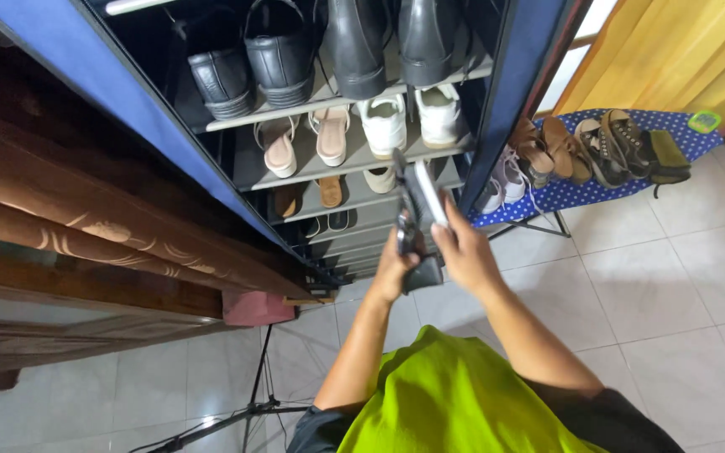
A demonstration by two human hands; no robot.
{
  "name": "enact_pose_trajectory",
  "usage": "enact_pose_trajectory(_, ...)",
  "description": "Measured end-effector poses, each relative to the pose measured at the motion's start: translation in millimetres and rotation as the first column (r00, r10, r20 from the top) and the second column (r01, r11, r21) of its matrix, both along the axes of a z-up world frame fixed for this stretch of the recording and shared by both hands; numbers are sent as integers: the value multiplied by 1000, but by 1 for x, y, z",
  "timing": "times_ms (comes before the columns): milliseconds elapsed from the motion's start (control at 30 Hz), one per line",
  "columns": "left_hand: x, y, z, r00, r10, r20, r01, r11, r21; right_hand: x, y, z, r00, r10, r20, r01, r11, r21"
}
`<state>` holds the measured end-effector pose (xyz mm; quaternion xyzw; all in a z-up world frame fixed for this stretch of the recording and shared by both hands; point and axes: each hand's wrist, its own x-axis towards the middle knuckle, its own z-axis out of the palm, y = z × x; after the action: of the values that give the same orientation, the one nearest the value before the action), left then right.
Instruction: The person removes shoes from a blue shoe rack and uses a brush to clean them. They handle a black sandal and a white sneaker, brushing the soles and uppers, then return the shoes to the rack.
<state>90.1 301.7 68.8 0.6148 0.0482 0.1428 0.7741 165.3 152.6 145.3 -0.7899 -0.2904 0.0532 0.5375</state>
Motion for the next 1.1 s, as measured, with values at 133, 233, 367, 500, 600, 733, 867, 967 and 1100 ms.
enact_pose_trajectory(133, -12, 12, -2, 988, -154, 22, 154, 988, 3, 13, 20, 5, 967, -54, 249, 42, 998, 53)
enact_pose_trajectory(233, -12, 51, 8, 1000, -26, 17, 25, 999, 37, -28, 38, 21, 992, -69, -108, 59, 994, -91)
enact_pose_trajectory(367, -12, 87, 23, 994, 93, 63, -88, 992, -87, -41, 53, -17, 992, 42, -116, -54, 993, -102)
enact_pose_trajectory(500, -25, 61, 4, 986, -111, -126, 120, 991, 63, -3, 77, 3, 991, -64, -117, 64, 998, -3)
enact_pose_trajectory(600, -25, 60, -7, 980, -184, -68, 192, 971, 139, 16, 79, 13, 982, -142, 122, 130, 986, 105)
enact_pose_trajectory(733, -7, 114, -14, 999, 21, 41, -22, 999, 47, -50, 84, 8, 966, -97, -239, 56, 983, -173)
enact_pose_trajectory(867, 0, 158, -2, 967, 194, 164, -131, 934, -332, -83, 80, -23, 999, 49, -19, -50, 998, -41)
enact_pose_trajectory(967, -5, 164, -11, 951, 157, 265, -5, 867, -499, -84, 76, -24, 997, 61, -55, -66, 992, -110)
enact_pose_trajectory(1100, 8, 144, -47, 969, -41, 242, 188, 758, -624, -57, 83, 40, 964, -74, -257, -69, 860, -506)
